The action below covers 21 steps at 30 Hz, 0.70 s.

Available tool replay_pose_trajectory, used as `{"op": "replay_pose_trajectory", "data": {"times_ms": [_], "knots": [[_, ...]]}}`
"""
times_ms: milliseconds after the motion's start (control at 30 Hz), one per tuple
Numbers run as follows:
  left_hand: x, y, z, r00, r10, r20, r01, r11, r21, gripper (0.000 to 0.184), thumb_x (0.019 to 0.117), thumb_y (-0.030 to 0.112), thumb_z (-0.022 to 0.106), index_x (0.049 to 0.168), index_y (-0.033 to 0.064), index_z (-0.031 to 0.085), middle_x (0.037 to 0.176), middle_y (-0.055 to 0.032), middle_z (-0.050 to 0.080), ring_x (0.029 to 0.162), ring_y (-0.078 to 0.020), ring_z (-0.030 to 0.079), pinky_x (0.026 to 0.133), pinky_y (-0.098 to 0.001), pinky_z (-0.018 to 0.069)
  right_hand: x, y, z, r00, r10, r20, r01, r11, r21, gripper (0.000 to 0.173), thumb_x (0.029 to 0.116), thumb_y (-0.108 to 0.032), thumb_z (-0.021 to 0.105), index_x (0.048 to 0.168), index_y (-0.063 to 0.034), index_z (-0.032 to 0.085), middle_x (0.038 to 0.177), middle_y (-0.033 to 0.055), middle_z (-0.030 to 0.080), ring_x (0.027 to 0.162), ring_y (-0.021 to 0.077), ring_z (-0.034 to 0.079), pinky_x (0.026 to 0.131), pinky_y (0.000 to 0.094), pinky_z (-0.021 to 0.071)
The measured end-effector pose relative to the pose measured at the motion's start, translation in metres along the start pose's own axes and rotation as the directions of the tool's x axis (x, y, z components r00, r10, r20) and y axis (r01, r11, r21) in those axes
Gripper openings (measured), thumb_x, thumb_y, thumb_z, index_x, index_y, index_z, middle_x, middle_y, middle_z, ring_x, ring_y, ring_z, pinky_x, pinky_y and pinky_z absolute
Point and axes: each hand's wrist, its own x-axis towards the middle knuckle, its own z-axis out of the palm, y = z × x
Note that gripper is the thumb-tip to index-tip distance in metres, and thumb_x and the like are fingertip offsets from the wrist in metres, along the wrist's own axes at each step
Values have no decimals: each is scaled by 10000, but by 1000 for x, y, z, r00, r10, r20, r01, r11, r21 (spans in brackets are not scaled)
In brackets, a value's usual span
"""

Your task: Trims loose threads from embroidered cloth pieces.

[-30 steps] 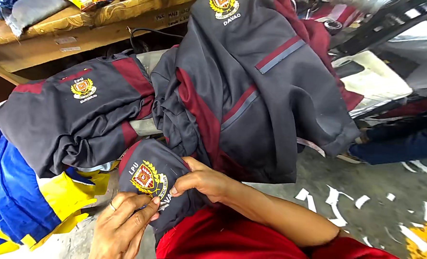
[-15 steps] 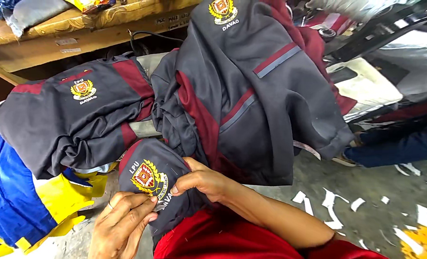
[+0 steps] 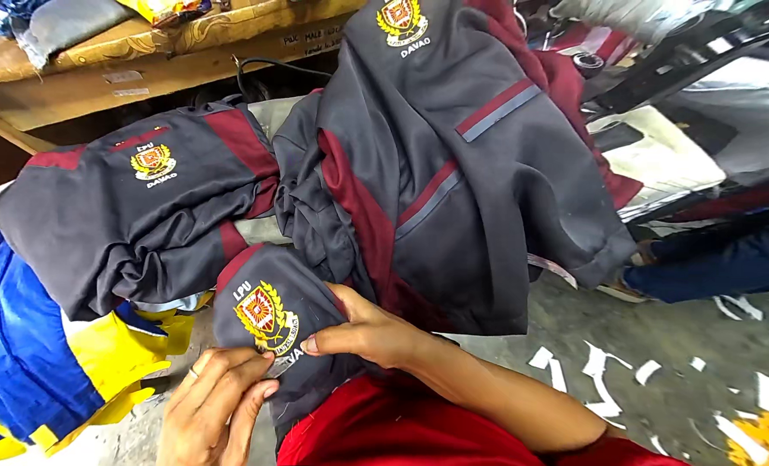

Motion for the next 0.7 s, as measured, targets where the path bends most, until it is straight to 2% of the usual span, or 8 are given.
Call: {"op": "replay_pose_trajectory", "data": {"times_ms": [33,100,200,267,400,700], "knots": [[-3,6,-2,998,-65,-9,65,998,-1,242,1003,276,677,1110,65,729,1054,-58,695,982,-51,647,827,-171,538,-1,1,1,998,-54,-33,51,996,-73,566,869,50,682,1397,18,483,1237,23,668,1127,35,647,1003,232,544],[-12,22,1,977,-207,-47,204,978,-45,277,983,233,705,1129,-1,685,1003,-94,699,836,-21,655,707,-146,553,-2,3,4,981,-144,-132,118,976,-185,600,873,8,715,1416,55,464,1271,47,657,1159,33,634,1029,219,528],[-23,47,21,905,-415,-93,392,899,-196,277,970,155,708,1149,-39,623,892,-66,732,719,-38,703,638,-209,611,-3,8,10,951,-211,-228,165,965,-204,593,866,6,738,1397,64,479,1249,50,672,1146,44,649,1021,222,540],[-25,55,38,867,-474,-152,423,863,-276,273,970,125,698,1164,-46,609,882,-43,723,683,-38,695,601,-208,609,-4,13,14,940,-234,-249,188,962,-196,585,860,11,741,1384,69,488,1233,52,680,1132,51,657,1012,225,548],[-26,57,58,835,-489,-252,405,857,-320,279,962,107,701,1157,-73,614,900,-46,722,682,-39,691,597,-196,605,-8,18,18,928,-276,-249,221,949,-225,596,850,20,746,1378,92,481,1243,55,673,1143,46,650,1014,216,544],[-25,51,64,852,-451,-265,365,876,-314,296,975,146,699,1165,-68,622,913,-53,718,699,-36,689,628,-193,608,-9,19,18,916,-335,-220,272,923,-271,600,856,18,739,1383,114,468,1261,64,665,1162,48,641,1026,217,537]]}}
